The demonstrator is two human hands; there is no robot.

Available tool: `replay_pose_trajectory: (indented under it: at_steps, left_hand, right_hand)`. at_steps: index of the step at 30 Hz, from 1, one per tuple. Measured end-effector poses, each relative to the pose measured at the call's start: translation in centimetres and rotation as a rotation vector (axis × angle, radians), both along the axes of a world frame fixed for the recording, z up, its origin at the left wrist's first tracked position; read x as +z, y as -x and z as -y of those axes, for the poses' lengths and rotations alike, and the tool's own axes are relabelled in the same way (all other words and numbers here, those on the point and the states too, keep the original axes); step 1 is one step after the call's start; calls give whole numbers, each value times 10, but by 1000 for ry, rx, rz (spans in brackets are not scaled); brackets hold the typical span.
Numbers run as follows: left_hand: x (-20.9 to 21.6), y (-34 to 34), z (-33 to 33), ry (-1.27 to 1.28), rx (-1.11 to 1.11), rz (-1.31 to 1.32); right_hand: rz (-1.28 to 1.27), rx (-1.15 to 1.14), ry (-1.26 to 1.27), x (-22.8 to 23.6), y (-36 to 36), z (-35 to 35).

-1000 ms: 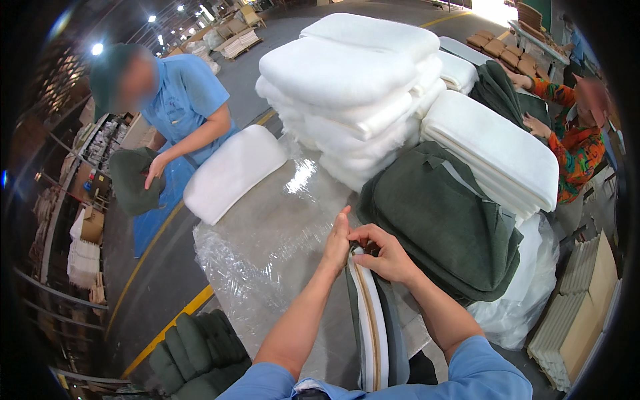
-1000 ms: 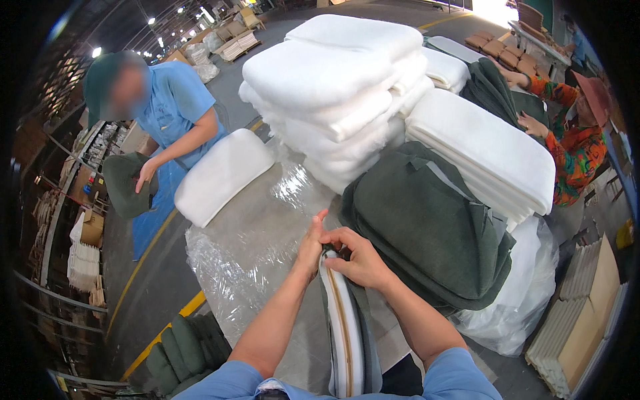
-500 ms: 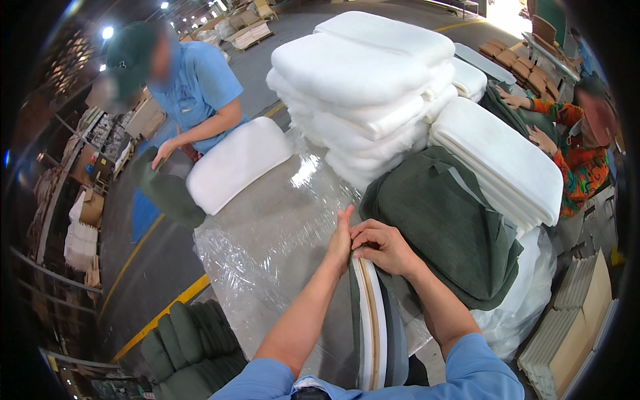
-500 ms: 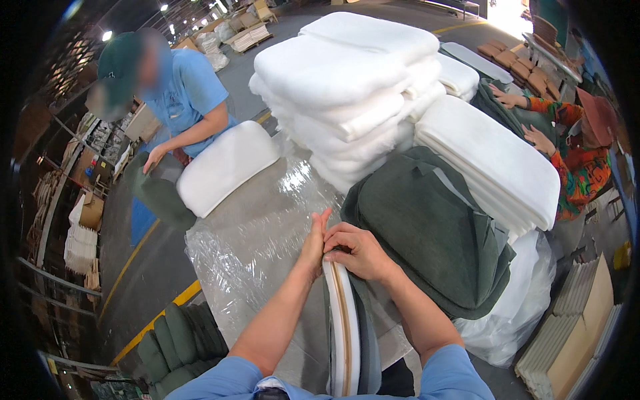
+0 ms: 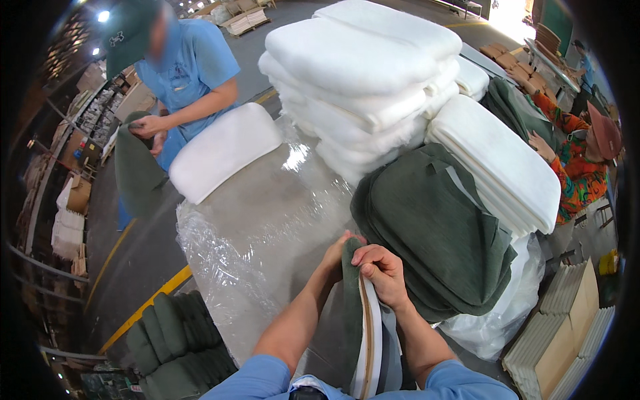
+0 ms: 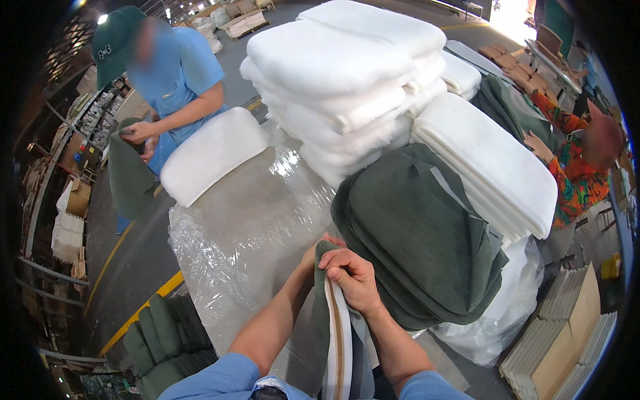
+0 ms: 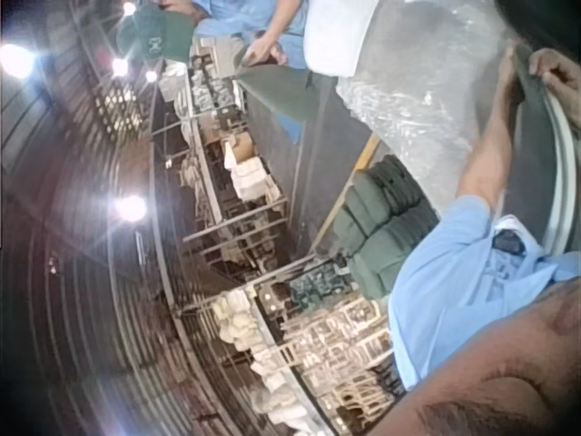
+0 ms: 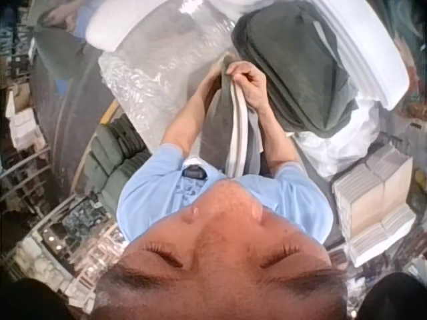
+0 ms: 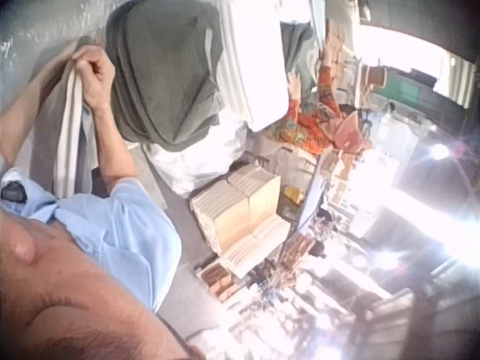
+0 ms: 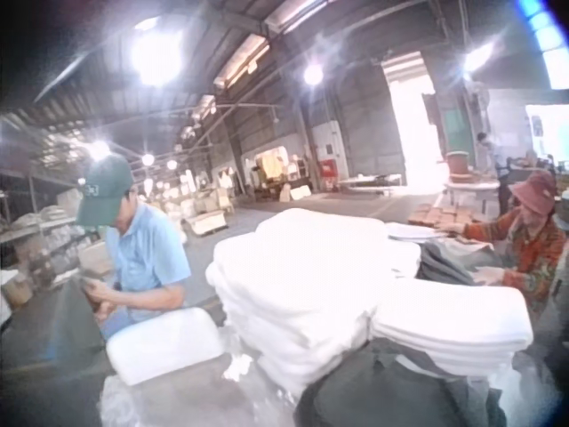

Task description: The person inserts white foam cushions into green fabric covers at a work table. They align the foam, pull the cover over it, and smooth the edges before stacking the finished cushions.

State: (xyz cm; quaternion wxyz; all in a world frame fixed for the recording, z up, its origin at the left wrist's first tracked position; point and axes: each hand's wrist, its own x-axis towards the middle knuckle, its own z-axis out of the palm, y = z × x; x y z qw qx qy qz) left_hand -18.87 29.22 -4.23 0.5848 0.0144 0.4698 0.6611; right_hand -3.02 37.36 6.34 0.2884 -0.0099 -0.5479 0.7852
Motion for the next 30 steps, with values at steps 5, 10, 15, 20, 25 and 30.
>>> replay_pose_trajectory:
  at_steps: [5,10,15,20,25,30]
  left_hand:
    - [-28,-13,16,-81,54,234]
    - [-23,-47,29,-80,50,294]
    - [-24,-84,50,-96,-6,283]
    - [-18,-133,83,-89,-65,266]
    - [-10,-179,129,-32,-127,230]
    - [7,-220,198,195,-368,6]
  right_hand:
    - [-18,-11,35,9,-9,9]
    - [-27,-27,69,17,-12,13]
    - [-69,-36,35,22,-11,17]
    - [-83,-62,-59,44,-12,18]
    - [-75,-74,-99,53,-12,24]
    - [-37,-123,-115,51,-10,27]
